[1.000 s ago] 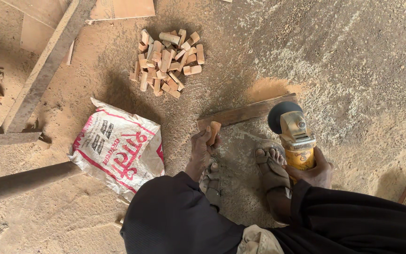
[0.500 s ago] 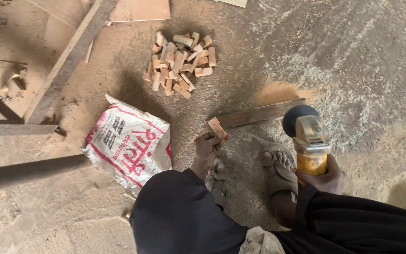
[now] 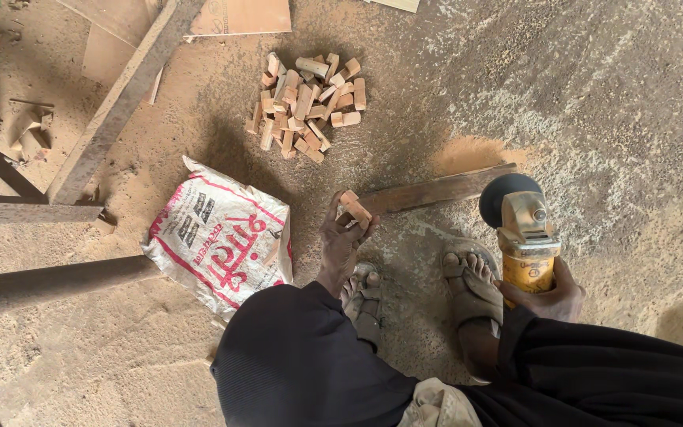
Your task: The person uses an angle grinder to smooth the edges of small wooden blocks. They hold each block with one hand and apply the grinder with the other, then place the finished pieces into a nearby sack.
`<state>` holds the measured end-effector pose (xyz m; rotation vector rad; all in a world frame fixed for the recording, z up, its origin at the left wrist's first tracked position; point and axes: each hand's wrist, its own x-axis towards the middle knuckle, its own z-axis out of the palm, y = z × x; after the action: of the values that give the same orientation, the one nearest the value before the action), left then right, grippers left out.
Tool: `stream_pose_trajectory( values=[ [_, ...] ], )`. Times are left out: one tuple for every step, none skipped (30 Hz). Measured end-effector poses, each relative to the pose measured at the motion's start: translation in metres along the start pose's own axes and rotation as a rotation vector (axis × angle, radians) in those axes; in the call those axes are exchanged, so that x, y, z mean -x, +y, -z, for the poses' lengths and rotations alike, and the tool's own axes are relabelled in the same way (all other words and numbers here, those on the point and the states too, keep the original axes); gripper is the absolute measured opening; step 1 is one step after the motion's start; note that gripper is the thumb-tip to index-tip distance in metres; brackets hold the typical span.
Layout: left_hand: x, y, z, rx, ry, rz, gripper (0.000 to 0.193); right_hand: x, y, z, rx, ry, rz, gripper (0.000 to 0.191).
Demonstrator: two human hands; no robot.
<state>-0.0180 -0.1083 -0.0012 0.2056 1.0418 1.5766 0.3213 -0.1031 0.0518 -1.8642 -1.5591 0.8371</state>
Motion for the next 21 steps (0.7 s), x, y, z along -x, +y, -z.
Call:
stream_pose_trajectory(
  values=[
    [-0.001,-0.001,0.001,0.014,-0.002,0.021,0.075,0.001,-0.002,0.001,0.021,-0.003,-0.006,0.067],
    [-0.002,-0.002,0.002,0.047,0.016,0.031,0.067,0.000,-0.003,0.001,0.010,-0.010,-0.012,0.066],
    [-0.004,-0.003,0.004,0.079,0.034,0.039,0.058,0.000,-0.004,0.002,-0.001,-0.018,-0.017,0.066],
    [-0.005,-0.004,0.006,0.112,0.052,0.048,0.051,-0.001,-0.005,0.002,-0.012,-0.026,-0.022,0.066],
    [-0.005,-0.005,0.008,0.126,0.048,0.039,0.049,-0.001,-0.006,0.003,0.014,-0.032,-0.024,0.065],
    [-0.005,-0.005,0.011,0.140,0.044,0.028,0.046,-0.002,-0.006,0.003,0.038,-0.039,-0.027,0.065],
    [-0.005,-0.006,0.013,0.153,0.041,0.018,0.044,-0.001,-0.006,0.003,0.044,-0.041,-0.028,0.064],
    [-0.005,-0.006,0.014,0.190,0.053,0.032,0.043,-0.001,-0.006,0.003,0.045,-0.039,-0.030,0.064],
    [-0.005,-0.007,0.016,0.229,0.063,0.045,0.043,-0.001,-0.005,0.002,0.046,-0.036,-0.032,0.064],
    [-0.006,-0.007,0.016,0.267,0.074,0.058,0.042,-0.001,-0.005,0.002,0.047,-0.034,-0.030,0.064],
    [-0.007,-0.007,0.017,0.247,0.095,0.061,0.041,-0.001,-0.004,0.001,0.042,-0.036,-0.029,0.064],
    [-0.008,-0.007,0.017,0.228,0.116,0.064,0.041,0.000,-0.003,0.001,0.047,-0.034,-0.036,0.063],
    [-0.010,-0.007,0.018,0.209,0.135,0.068,0.041,0.000,-0.003,0.001,0.047,-0.034,-0.036,0.063],
    [-0.012,-0.006,0.017,0.156,0.172,0.076,0.040,0.000,-0.002,0.001,0.047,-0.035,-0.035,0.063],
    [-0.016,-0.004,0.016,0.102,0.209,0.084,0.040,-0.001,-0.001,0.001,0.049,-0.034,-0.036,0.063],
    [-0.019,-0.002,0.014,0.049,0.245,0.092,0.040,-0.001,-0.001,0.000,0.049,-0.037,-0.034,0.062],
    [-0.025,0.001,0.012,0.000,0.115,-0.082,0.020,0.000,0.000,0.000,0.045,-0.039,-0.035,0.062],
    [-0.033,0.005,0.008,-0.048,-0.018,-0.253,0.006,-0.001,0.001,0.000,0.047,-0.041,-0.035,0.062],
    [-0.038,0.010,0.003,-0.095,-0.153,-0.422,0.023,-0.001,0.001,0.001,0.043,-0.041,-0.034,0.062],
    [-0.044,0.016,-0.002,-0.299,0.021,-0.325,0.011,-0.001,0.002,0.001,0.042,-0.043,-0.040,0.062],
    [-0.056,0.026,-0.008,-0.500,0.193,-0.222,0.014,-0.001,0.002,0.000,0.037,-0.044,-0.040,0.061]
  ],
)
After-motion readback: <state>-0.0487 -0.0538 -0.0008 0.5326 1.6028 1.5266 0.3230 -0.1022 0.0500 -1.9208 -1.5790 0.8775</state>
